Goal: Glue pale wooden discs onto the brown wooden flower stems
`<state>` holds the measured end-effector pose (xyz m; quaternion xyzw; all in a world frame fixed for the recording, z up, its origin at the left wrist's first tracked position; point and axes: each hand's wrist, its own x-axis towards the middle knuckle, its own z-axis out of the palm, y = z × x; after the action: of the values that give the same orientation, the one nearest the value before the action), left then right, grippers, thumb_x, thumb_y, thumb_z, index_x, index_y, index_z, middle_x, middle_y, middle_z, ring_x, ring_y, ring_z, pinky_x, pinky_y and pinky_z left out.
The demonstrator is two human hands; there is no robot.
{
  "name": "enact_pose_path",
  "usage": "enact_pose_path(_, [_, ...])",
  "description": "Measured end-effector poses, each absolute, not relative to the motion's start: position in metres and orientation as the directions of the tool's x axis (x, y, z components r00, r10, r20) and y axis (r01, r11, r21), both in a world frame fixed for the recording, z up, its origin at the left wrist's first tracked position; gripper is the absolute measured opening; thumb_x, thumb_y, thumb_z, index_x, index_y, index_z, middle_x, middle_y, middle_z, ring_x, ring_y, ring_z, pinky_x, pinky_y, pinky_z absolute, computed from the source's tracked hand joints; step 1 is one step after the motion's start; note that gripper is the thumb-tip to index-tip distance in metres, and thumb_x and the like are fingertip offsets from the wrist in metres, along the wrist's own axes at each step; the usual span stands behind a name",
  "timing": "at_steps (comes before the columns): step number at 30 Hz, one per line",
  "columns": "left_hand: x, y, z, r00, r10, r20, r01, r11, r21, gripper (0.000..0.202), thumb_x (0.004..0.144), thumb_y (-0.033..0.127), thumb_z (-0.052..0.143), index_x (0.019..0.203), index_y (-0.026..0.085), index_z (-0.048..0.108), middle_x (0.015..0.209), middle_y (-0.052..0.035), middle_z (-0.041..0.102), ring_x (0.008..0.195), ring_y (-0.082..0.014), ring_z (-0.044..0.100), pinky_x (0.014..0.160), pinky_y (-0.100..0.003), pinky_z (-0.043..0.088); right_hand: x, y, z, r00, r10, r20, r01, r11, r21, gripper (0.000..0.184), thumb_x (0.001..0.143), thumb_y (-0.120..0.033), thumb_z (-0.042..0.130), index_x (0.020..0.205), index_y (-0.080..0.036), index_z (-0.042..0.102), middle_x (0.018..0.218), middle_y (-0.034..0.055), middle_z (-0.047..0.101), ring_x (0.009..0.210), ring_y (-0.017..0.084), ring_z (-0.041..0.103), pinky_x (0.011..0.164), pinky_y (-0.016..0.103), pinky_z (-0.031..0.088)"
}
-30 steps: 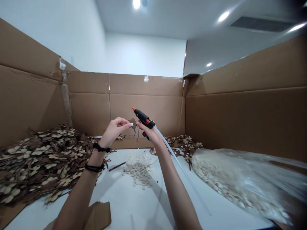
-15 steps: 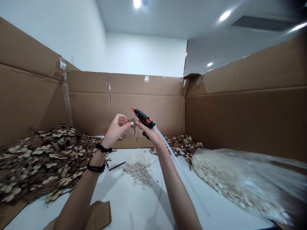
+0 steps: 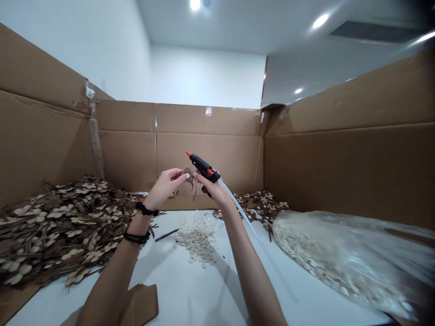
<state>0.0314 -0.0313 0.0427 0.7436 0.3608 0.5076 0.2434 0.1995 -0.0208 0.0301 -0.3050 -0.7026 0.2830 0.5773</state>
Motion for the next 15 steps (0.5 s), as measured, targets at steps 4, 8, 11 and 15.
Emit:
enact_pose_path(4, [0.0319,-0.0266,0.041,0.229,0.758,0.611,0.331,-0.651,0.683,0.03,0.08,0.04,0.053,0.085,0.013,0.064,0.093,-0.0089,0.07,0.088,-0.0205,0.061,0.081,-0.03,0.044,0.1981,-0.0232,0.0313,-0.142,0.765,0.628,0.1,0.642,-0.76,0.036,0.073,-0.051,0.06,0.086,-0.018,0.062,0.073,0.0011,0.056,0.062,0.012,0.047,0.054,0.024,0.034])
enact_pose_path(8, [0.0313,-0.0237,0.0394,0.228,0.749,0.622,0.34,-0.66,0.67,0.029,0.079,0.038,0.052,0.086,0.012,0.064,0.091,-0.0083,0.069,0.085,-0.0191,0.061,0.078,-0.029,0.044,0.1973,-0.0231,0.031,-0.151,0.755,0.638,0.097,0.654,-0.75,0.034,0.073,-0.05,0.061,0.085,-0.018,0.061,0.074,0.0015,0.056,0.064,0.012,0.049,0.053,0.023,0.033])
enact_pose_path(11, [0.0307,-0.025,0.0388,0.217,0.748,0.627,0.337,-0.66,0.671,0.029,0.079,0.038,0.053,0.087,0.012,0.063,0.09,-0.0074,0.068,0.083,-0.0181,0.06,0.077,-0.029,0.044,0.1972,-0.0222,0.0295,-0.168,0.745,0.646,0.098,0.664,-0.741,0.034,0.074,-0.051,0.06,0.083,-0.018,0.06,0.074,0.0012,0.056,0.064,0.012,0.048,0.053,0.023,0.032])
enact_pose_path(15, [0.0281,-0.0281,0.0403,0.205,0.753,0.626,0.328,-0.655,0.681,0.031,0.08,0.041,0.057,0.089,0.012,0.063,0.091,-0.0079,0.068,0.085,-0.0185,0.06,0.078,-0.029,0.044,0.1985,-0.0216,0.0287,-0.152,0.738,0.657,0.105,0.673,-0.732,0.033,0.076,-0.05,0.059,0.083,-0.018,0.061,0.072,0.0005,0.055,0.063,0.011,0.046,0.054,0.023,0.032])
